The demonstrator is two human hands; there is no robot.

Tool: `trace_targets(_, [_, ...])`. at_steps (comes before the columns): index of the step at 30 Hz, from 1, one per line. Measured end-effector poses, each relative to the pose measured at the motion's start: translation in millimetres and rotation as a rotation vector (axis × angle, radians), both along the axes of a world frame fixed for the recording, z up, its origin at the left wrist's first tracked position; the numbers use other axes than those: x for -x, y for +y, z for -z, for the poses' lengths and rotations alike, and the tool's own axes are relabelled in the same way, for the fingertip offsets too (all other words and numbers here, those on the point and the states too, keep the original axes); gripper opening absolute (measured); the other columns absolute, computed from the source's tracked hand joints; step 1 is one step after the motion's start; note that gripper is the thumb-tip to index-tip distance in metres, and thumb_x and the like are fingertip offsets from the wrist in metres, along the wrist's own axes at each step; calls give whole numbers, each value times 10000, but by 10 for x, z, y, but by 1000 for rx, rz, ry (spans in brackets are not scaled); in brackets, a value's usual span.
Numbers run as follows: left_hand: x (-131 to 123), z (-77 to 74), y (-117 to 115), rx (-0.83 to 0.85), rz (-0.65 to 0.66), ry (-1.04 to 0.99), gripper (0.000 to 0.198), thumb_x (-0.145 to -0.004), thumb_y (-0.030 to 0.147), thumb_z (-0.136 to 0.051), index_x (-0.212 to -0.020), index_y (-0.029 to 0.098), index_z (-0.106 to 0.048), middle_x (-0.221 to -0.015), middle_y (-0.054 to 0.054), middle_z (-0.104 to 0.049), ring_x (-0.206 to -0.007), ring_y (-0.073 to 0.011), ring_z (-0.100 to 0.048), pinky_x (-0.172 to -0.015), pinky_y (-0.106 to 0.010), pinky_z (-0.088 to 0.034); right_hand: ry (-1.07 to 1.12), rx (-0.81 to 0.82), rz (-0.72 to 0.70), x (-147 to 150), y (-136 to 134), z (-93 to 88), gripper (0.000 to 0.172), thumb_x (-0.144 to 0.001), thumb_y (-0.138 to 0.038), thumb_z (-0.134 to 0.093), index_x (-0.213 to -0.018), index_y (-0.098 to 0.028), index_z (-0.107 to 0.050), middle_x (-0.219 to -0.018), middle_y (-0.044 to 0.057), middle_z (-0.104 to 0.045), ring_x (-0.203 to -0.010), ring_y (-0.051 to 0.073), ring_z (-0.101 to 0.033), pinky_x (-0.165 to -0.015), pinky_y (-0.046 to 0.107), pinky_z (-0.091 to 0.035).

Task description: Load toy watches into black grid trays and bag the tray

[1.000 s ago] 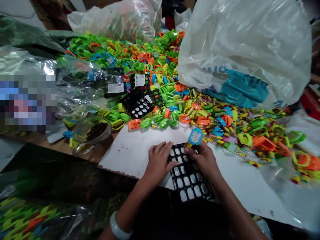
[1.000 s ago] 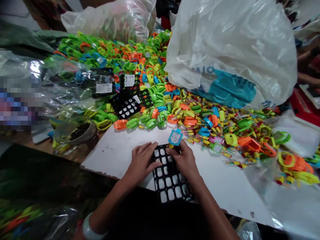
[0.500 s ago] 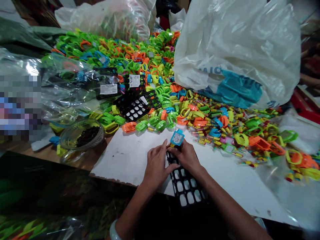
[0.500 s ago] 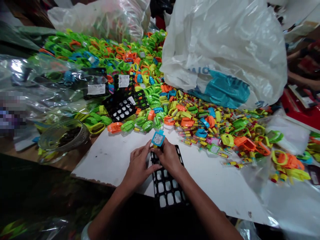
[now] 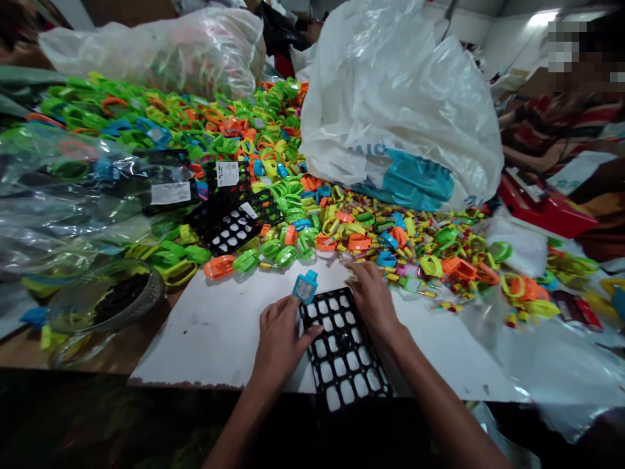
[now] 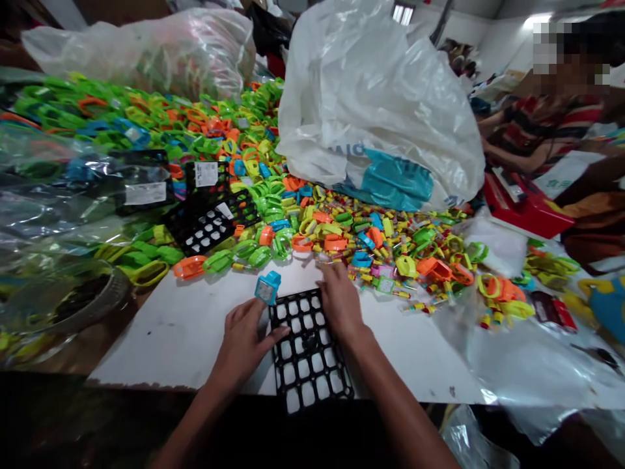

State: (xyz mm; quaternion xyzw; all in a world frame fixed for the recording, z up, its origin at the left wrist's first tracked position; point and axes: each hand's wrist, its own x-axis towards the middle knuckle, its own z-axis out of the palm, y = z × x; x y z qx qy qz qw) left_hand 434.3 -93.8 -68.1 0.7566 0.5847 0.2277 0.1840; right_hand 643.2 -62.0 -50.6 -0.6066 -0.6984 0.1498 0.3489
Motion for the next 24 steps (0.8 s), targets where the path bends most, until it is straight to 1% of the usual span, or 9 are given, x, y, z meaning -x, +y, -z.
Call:
trace_targets(3, [22,33,-10,-17,-4,4,494,-790,471,-619,-1197,208,-528,-1218,-122,-594,-1190,-319,-487,-1009,-524,-380,-151,57,-30,-338,-51,64,210,-892,-210,-497,-1048,-209,-638,-1052,88,-534,-960,228,-538,-835,342,-470])
trace_targets(5, [35,52,-10,-18,-31,-6,468,-778,474,-626,-1153,202,-560,-1213,-122,-601,-1180,-326,-496,-1002,-531,-393,-119,60,-61,-511,-90,89,202,-909,-227,-495,-1044,-206,-644,-1044,83,-549,-962,219,-548,-842,332,-472])
trace_targets(7, [44,60,-6,-12,-52,-15,445,-769,483,-629,-1111,201,-582,-1210,-119,-604,-1176,-332,-498,-1003,-537,-396,-88,25,9,-630,-114,80,236,-930,-244,-473,-1101,-206,-631,-1068,90,-557,-981,221,-554,-859,344,-469])
trace_targets(9, [51,60,-5,1,-59,-19,451,-770,490,-624,-1115,202,-583,-1216,-117,-600,-1188,-331,-488,-1017,-537,-383,-114,30,61,-684,-132,55,251,-943,-265,-462,-1122,-206,-628,-1062,93,-561,-980,228,-557,-860,361,-466])
trace_targets(13, [74,76,-4,18,-58,-11,499,-786,510,-601,-1178,205,-554,-1223,-117,-600,-1220,-324,-469,-1037,-525,-360,-183,142,-44,-653,-225,40,188,-936,-281,-494,-996,-199,-652,-989,81,-571,-934,225,-564,-821,349,-470])
trace_targets(15, [88,93,1,7,-59,-2,504,-784,528,-594,-1164,199,-558,-1196,-120,-617,-1222,-331,-471,-1031,-530,-360,-140,127,-48,-657,-298,47,173,-936,-259,-488,-997,-202,-640,-1020,77,-575,-936,210,-571,-818,323,-472])
trace_targets(17, [94,100,12,-1,-59,5,493,-777,531,-597,-1135,194,-566,-1165,-120,-633,-1215,-337,-478,-1025,-533,-360,-129,60,26,-712,-343,40,201,-940,-228,-466,-1065,-208,-621,-1075,76,-574,-949,198,-575,-821,302,-466])
trace_targets(20, [81,79,35,24,-63,11,478,-766,524,-613,-1113,198,-570,-1156,-117,-633,-1204,-334,-485,-1022,-525,-355,-360,3,179,-829,-287,1,230,-925,-177,-461,-1092,-201,-618,-1037,81,-583,-942,214,-562,-795,301,-439])
trace_targets(24, [66,72,54,45,-64,8,479,-751,560,-621,-1074,208,-578,-1132,-112,-631,-1194,-333,-489,-1008,-517,-358,-760,83,303,-914,-62,-29,245,-890,-80,-443,-1039,-156,-623,-974,102,-590,-876,226,-547,-718,299,-397])
